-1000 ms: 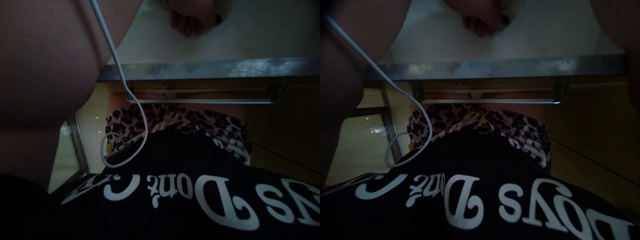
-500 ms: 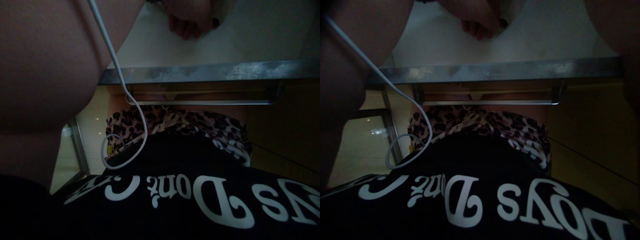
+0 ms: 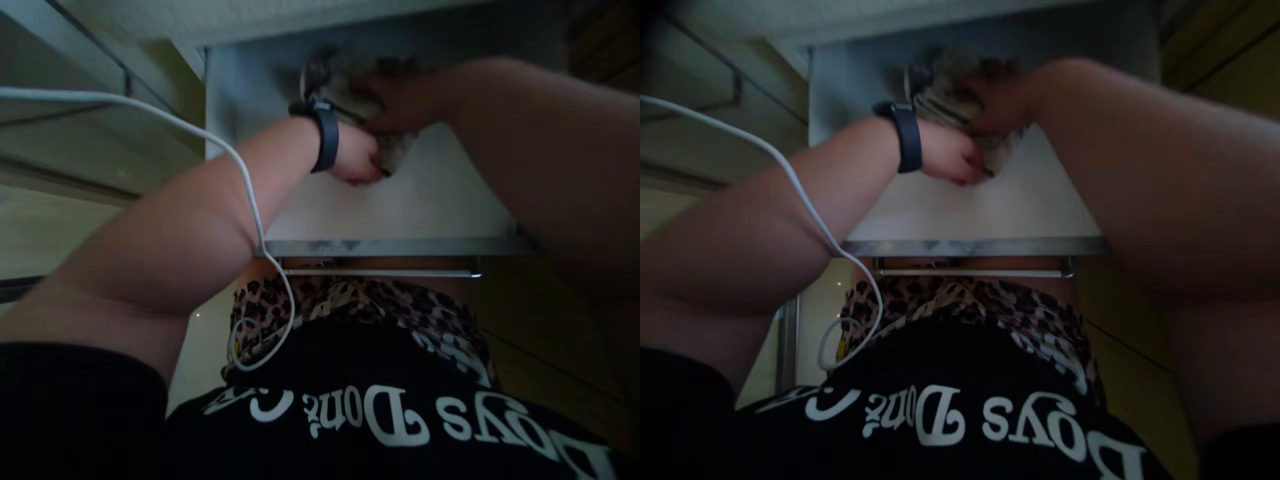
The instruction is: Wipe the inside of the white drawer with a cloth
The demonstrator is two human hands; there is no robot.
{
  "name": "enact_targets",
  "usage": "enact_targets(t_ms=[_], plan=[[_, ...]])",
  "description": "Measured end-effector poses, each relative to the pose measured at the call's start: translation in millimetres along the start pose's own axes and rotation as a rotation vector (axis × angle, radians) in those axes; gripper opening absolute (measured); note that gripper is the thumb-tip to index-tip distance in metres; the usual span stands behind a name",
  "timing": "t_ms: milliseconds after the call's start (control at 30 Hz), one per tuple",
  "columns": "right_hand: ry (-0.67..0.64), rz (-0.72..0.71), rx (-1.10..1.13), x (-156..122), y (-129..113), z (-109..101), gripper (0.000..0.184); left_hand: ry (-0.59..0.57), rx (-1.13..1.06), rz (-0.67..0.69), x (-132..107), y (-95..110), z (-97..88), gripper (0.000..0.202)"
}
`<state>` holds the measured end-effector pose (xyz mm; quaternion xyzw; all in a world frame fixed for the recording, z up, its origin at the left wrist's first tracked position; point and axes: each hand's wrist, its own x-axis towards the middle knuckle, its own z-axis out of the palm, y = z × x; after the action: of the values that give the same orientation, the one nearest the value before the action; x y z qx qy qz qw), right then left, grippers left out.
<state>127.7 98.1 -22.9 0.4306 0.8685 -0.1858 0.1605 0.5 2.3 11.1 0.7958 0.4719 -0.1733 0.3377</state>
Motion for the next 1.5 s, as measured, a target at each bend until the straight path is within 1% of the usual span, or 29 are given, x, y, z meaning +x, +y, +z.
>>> enact_targets(t_ms=[33, 67, 100, 133, 200, 267, 367, 433, 567, 767, 867, 1133, 1267, 1400, 1500], plan=[[0.026, -0.039, -0.038, -2, -2, -9, 0.102, 0.015, 0.038, 0.007, -2, 2, 0.3, 0.052], [0.036, -0.066, -0.062, -4, -3, -12, 0.102, 0.028, 0.068, 0.016, -2, 3, 2.5, 0.047], [0.012, -0.062, -0.042, -7, -4, -12, 0.096, 0.008, 0.080, 0.002, -2, 3, 5.7, 0.046], [0.021, -0.069, -0.039, -8, -4, -9, 0.095, -0.010, 0.036, -0.005, -1, 2, 8.8, 0.046], [0.039, -0.053, -0.031, -8, -2, -1, 0.101, -0.009, -0.045, -0.007, 2, -2, 13.4, 0.041], [0.047, -0.050, -0.011, -7, 0, 5, 0.096, -0.015, -0.063, 0.022, 5, -6, 15.3, 0.042], [0.041, -0.053, 0.016, -7, 1, 5, 0.099, -0.020, -0.084, 0.034, 9, -11, 16.4, 0.041], [0.038, -0.061, 0.031, -9, 1, 4, 0.098, -0.023, -0.096, 0.038, 10, -13, 17.1, 0.042], [0.047, -0.062, 0.044, -11, 0, 4, 0.091, -0.029, -0.086, 0.024, 10, -12, 17.1, 0.042], [0.044, -0.067, 0.045, -10, 1, 5, 0.096, -0.029, -0.076, 0.005, 3, -6, 13.7, 0.041], [0.050, -0.059, 0.040, -10, 1, 5, 0.094, -0.028, -0.077, 0.003, 2, -5, 13.6, 0.040], [0.042, -0.046, 0.021, -10, 0, 4, 0.092, -0.030, -0.091, 0.005, 4, -8, 15.6, 0.039], [0.041, -0.036, 0.013, -7, 1, 6, 0.094, -0.022, -0.117, -0.004, 5, -9, 15.9, 0.037], [0.039, -0.058, 0.018, -7, 3, 6, 0.098, -0.021, -0.113, -0.002, 4, -7, 15.2, 0.036], [0.049, -0.060, 0.022, -8, 3, 6, 0.096, -0.014, -0.107, 0.003, 3, -6, 14.9, 0.038]])
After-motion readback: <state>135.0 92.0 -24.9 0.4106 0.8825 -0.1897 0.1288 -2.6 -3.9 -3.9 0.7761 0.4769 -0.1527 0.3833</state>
